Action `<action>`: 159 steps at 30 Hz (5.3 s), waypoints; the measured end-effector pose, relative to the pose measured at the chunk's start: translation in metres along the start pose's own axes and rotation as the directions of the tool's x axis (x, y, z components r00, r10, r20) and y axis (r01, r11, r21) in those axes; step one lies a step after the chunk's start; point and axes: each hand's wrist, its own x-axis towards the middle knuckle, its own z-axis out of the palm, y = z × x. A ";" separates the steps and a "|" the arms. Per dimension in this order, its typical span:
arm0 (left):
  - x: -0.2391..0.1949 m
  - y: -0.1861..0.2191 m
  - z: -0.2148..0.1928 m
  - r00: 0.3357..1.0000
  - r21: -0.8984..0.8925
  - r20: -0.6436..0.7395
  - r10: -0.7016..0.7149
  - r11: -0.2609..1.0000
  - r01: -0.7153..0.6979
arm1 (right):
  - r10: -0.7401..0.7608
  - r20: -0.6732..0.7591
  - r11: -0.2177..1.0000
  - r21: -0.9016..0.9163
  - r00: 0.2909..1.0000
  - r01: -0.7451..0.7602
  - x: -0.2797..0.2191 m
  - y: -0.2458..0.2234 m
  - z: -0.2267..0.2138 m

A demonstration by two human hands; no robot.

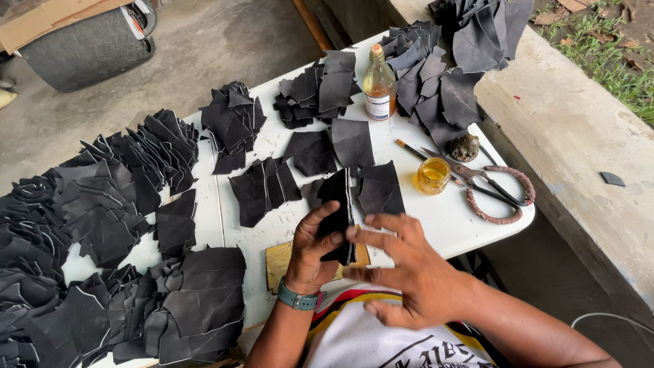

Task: The person applies a yellow adhesive from a jar onto the edges of small black rubber pieces using a brush. They then press the coated edges together to bond the pieces and place the finished items on a white table.

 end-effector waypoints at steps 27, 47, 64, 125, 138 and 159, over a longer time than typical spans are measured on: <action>-0.017 0.013 -0.020 1.000 -0.039 0.003 -0.015 0.999 0.015 | 0.169 -0.192 0.874 -0.424 0.967 -0.237 0.039 0.055 -0.015; -0.052 0.128 -0.059 0.733 0.522 -0.391 0.557 0.790 -0.322 | 0.596 0.160 0.711 0.350 0.787 -0.610 -0.010 0.045 0.083; -0.006 0.049 -0.003 0.936 0.932 -0.124 0.329 0.362 -0.004 | 0.771 0.183 0.179 0.858 0.611 -0.482 0.041 0.081 0.104; 0.105 0.133 -0.160 0.662 0.790 -0.379 0.646 -0.147 0.596 | 0.721 -0.097 0.480 0.784 0.686 -0.393 -0.018 0.096 0.040; 0.006 0.246 -0.167 0.714 0.765 -0.436 0.548 -0.192 0.614 | 0.720 -0.106 0.529 0.722 0.685 -0.445 -0.008 0.085 0.039; -0.007 0.212 -0.199 0.712 0.700 -0.512 0.481 -0.246 0.670 | 0.754 -0.045 0.487 0.708 0.656 -0.511 -0.008 0.082 0.042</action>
